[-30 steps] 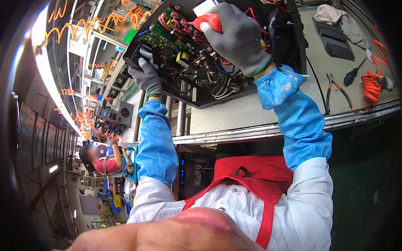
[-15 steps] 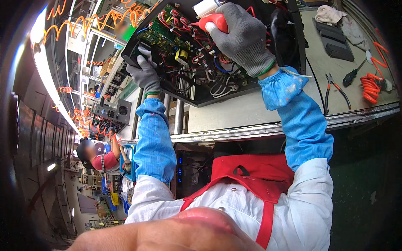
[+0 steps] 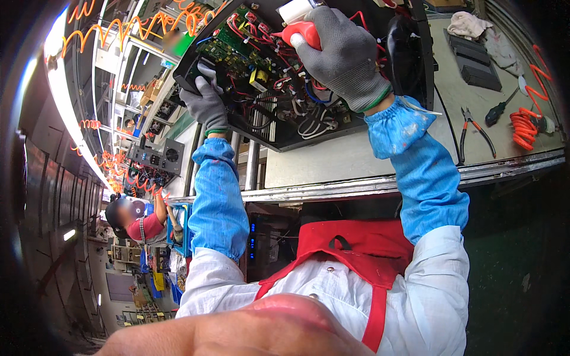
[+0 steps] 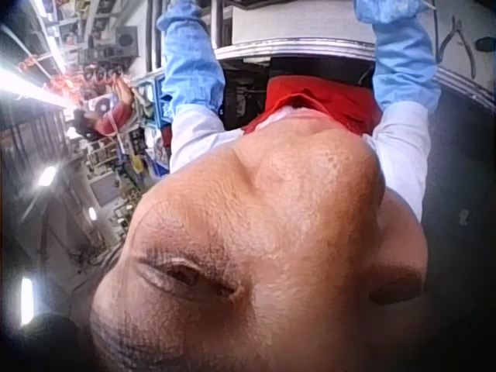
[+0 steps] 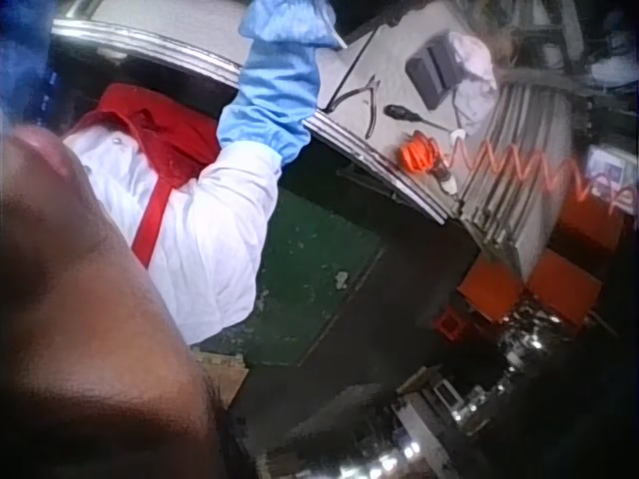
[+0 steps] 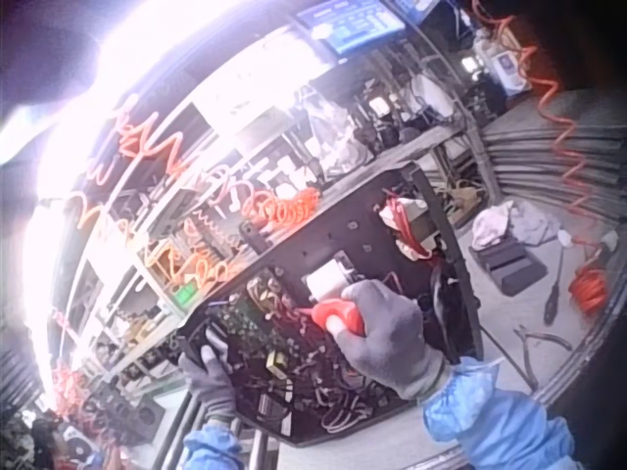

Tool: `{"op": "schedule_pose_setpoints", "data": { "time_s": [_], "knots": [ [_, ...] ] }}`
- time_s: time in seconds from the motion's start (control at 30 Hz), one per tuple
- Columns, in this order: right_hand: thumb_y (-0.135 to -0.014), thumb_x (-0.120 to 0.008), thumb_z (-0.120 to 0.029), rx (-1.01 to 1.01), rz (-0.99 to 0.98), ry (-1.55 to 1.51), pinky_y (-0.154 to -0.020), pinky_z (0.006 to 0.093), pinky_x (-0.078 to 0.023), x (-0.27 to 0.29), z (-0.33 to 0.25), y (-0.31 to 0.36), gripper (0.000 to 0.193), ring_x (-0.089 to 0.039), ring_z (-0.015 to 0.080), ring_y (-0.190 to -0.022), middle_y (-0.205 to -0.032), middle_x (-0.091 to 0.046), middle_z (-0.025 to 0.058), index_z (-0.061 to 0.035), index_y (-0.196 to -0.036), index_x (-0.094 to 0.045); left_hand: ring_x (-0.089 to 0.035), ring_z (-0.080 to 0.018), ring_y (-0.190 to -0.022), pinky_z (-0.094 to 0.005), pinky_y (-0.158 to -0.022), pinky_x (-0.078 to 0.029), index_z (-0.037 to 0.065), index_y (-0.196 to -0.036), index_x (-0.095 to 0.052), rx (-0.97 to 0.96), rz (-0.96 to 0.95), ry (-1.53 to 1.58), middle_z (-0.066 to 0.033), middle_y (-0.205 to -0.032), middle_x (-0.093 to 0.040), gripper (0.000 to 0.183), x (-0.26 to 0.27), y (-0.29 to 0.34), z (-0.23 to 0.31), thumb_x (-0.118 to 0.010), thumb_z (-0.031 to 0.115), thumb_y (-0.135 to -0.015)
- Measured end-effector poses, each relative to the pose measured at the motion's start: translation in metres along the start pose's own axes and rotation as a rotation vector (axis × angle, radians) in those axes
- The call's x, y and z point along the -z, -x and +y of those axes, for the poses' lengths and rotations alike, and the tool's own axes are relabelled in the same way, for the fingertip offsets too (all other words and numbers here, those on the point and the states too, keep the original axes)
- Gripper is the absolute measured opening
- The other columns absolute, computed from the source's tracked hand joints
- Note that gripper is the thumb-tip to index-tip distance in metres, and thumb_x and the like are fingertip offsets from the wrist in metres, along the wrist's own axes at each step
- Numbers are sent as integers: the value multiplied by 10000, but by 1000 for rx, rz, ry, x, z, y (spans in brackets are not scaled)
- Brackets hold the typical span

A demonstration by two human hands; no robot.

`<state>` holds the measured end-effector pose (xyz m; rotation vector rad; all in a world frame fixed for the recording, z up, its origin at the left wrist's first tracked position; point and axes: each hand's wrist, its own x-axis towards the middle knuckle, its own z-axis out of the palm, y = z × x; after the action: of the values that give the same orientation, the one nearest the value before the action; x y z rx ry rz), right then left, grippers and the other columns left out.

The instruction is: Assembling and wiring internal components of a welding machine on a production line.

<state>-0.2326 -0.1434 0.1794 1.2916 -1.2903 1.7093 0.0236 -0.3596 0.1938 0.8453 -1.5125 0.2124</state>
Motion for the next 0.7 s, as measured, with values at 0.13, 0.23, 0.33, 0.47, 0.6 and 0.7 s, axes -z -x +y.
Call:
{"op": "schedule_pose_setpoints", "data": {
  "time_s": [0.13,0.23,0.33,0.47,0.6,0.7],
  "knots": [
    [-820,-765,-222,24,15,-19,-645,337,-566,-3,2,0,275,-692,263,-732,-868,-672,117,-54,-1002,-646,-642,-193,-566,-346,-550,-514,-5,-1053,-522,-10,12,10,-109,-742,-647,446,-1,0,3,-583,424,-948],
    [-820,-746,-257,110,103,-1,-540,353,-546,-6,8,1,225,-662,258,-617,-757,-632,83,-104,-918,-613,-652,-292,-716,-406,-657,-511,-2,-1077,-536,46,-9,16,-154,-845,-657,491,0,1,4,-584,462,-925],
    [-815,-749,-246,101,75,37,-531,346,-540,-6,8,5,229,-655,257,-605,-737,-617,85,-97,-915,-607,-661,-387,-864,-461,-759,-508,0,-1102,-550,102,-32,5,-201,-948,-669,535,3,1,7,-584,496,-903],
    [-805,-755,-241,111,83,8,-520,354,-529,-5,8,6,242,-647,267,-596,-739,-608,94,-88,-911,-599,-657,-238,-633,-374,-597,-516,-2,-1054,-545,4,23,-5,-133,-803,-664,472,1,0,6,-585,454,-939],
    [-798,-757,-249,77,62,-7,-525,367,-532,-3,11,7,252,-647,279,-602,-745,-609,98,-89,-908,-596,-669,-294,-725,-416,-662,-513,1,-1058,-553,-72,78,-102,-157,-860,-678,491,1,3,14,-590,473,-931],
    [-796,-757,-252,93,77,23,-528,369,-533,1,11,6,254,-652,279,-611,-754,-613,98,-91,-903,-593,-668,-329,-798,-442,-712,-505,5,-1061,-556,31,33,-52,-167,-888,-680,506,4,4,17,-591,491,-924]
  ]
}}
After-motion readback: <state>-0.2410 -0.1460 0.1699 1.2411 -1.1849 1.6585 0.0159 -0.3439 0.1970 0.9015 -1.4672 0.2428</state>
